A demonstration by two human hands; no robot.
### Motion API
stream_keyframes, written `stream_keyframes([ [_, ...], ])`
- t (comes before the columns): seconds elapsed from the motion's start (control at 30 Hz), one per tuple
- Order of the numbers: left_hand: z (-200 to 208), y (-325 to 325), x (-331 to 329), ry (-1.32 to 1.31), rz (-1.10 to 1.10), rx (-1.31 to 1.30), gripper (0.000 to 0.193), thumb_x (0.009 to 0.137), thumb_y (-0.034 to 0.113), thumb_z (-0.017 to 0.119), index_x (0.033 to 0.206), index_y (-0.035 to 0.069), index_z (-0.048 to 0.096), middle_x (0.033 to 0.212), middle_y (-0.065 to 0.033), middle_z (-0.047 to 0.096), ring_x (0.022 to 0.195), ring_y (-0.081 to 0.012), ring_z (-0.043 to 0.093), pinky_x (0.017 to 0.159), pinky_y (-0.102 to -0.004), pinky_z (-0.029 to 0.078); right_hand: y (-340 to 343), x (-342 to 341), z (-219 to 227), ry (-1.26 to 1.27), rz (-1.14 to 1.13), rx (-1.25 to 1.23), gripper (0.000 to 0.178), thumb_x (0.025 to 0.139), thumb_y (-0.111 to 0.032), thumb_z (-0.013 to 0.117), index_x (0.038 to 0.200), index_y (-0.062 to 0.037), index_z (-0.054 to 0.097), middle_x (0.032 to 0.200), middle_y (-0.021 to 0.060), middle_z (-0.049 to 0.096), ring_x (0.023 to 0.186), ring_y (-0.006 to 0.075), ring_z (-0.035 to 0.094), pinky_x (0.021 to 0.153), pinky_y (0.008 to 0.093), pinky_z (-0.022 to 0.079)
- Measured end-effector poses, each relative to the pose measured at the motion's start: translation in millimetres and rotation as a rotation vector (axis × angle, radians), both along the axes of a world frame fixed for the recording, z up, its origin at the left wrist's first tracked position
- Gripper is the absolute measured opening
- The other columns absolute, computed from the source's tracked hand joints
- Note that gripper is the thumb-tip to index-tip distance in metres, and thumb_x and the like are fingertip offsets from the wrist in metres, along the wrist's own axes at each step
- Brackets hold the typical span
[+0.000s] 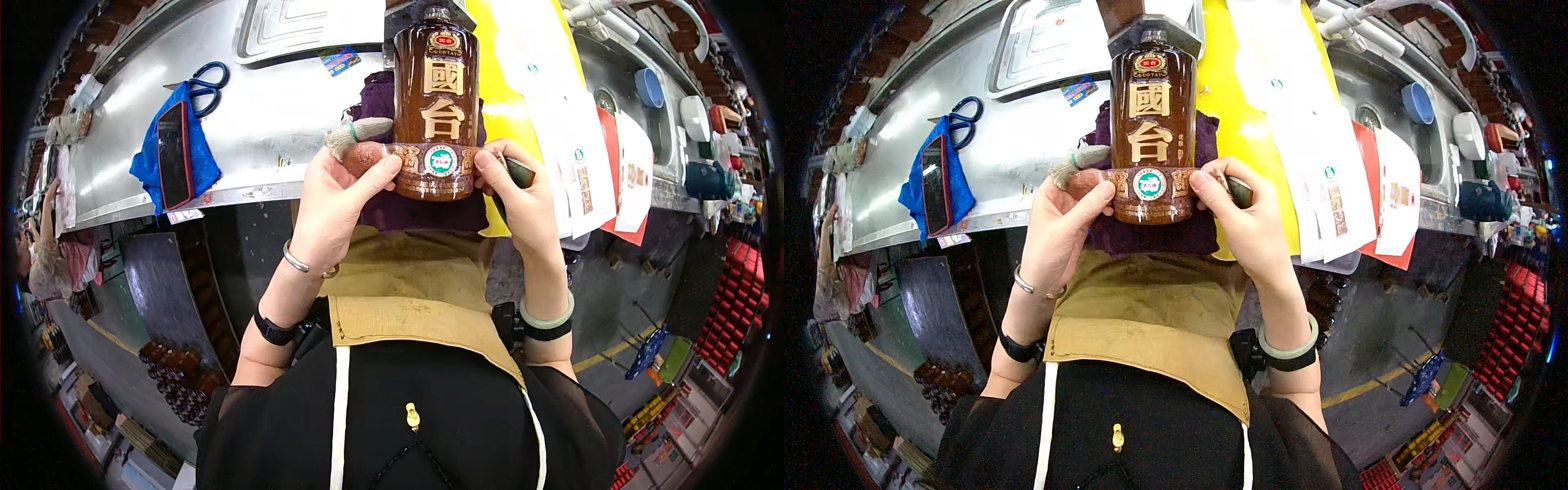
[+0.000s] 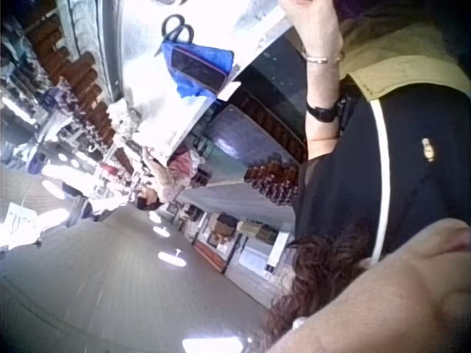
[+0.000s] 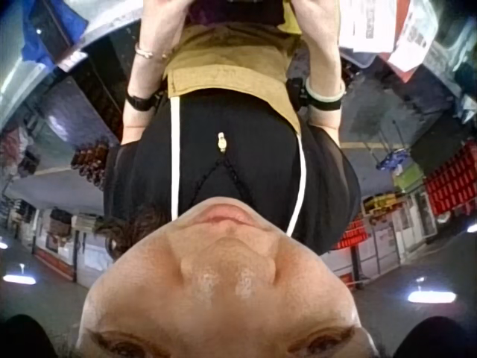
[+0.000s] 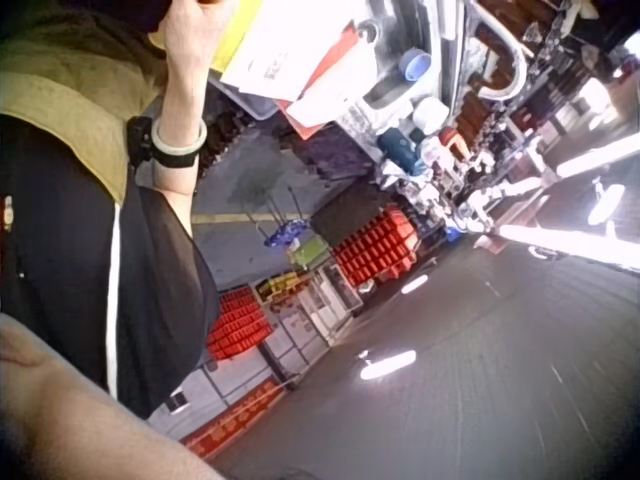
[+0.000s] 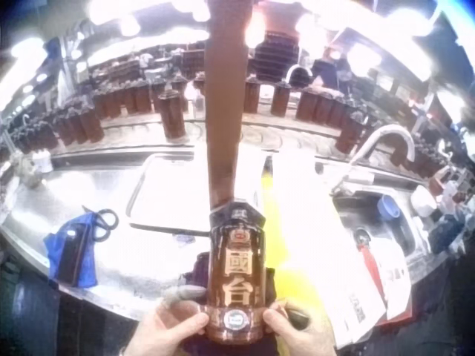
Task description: The recorder is applying labels to brown plastic bottles in an industrial setting.
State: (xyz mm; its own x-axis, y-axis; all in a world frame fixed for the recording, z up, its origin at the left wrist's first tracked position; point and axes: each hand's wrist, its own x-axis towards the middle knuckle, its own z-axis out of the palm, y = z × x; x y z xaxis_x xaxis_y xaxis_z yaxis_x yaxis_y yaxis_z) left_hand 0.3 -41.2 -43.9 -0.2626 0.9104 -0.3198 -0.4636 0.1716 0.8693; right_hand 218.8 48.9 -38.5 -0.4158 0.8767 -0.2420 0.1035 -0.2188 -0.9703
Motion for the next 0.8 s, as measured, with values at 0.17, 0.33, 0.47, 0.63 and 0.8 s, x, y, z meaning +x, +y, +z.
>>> stream_keyframes([
  [0.17,0.0,0.3,-0.2,0.003,-0.007,0.007,0.048,0.094,0.004,0.079,0.138,0.000,0.060,0.104,-0.0014,0.068,0.095,-0.0101,0.065,0.083,-0.0266,0.055,0.7,-0.1,0.6,0.005,0.002,0.003,0.020,0.102,-0.021,0.072,0.097,-0.0021,0.070,0.079,-0.0037,0.062,0.075,0.0040,0.055,0.069,0.0221,0.044],
  [0.33,0.8,0.4,-0.6,-0.016,-0.008,0.009,0.048,0.094,0.003,0.079,0.138,0.000,0.060,0.104,-0.0016,0.068,0.093,-0.0101,0.065,0.082,-0.0266,0.055,1.9,1.5,1.2,-0.021,0.013,-0.005,0.019,0.102,-0.020,0.072,0.096,-0.0021,0.070,0.078,-0.0033,0.062,0.075,0.0040,0.055,0.069,0.0219,0.044],
  [0.47,1.0,-0.3,-0.6,-0.015,-0.011,0.018,0.047,0.094,0.003,0.079,0.137,0.000,0.061,0.104,-0.0017,0.067,0.092,-0.0102,0.065,0.082,-0.0268,0.055,0.0,0.4,0.6,-0.013,-0.001,0.001,0.019,0.102,-0.020,0.072,0.096,-0.0020,0.070,0.078,-0.0033,0.062,0.075,0.0040,0.055,0.069,0.0219,0.043],
  [0.63,-1.5,0.8,-0.3,-0.001,-0.009,0.024,0.047,0.094,0.002,0.078,0.137,0.000,0.060,0.103,-0.0023,0.068,0.092,-0.0102,0.065,0.081,-0.0266,0.054,0.0,-1.6,-0.1,-0.033,-0.014,0.024,0.019,0.102,-0.020,0.073,0.096,-0.0019,0.070,0.078,-0.0035,0.062,0.074,0.0039,0.054,0.069,0.0220,0.043],
  [0.8,1.2,1.6,0.6,0.016,-0.013,0.022,0.047,0.094,0.002,0.077,0.138,0.000,0.060,0.101,-0.0025,0.069,0.092,-0.0098,0.064,0.081,-0.0260,0.054,0.6,2.3,-1.2,-0.030,0.013,-0.009,0.013,0.103,-0.018,0.072,0.098,-0.0054,0.069,0.085,-0.0045,0.064,0.077,0.0043,0.057,0.070,0.0212,0.045],
])
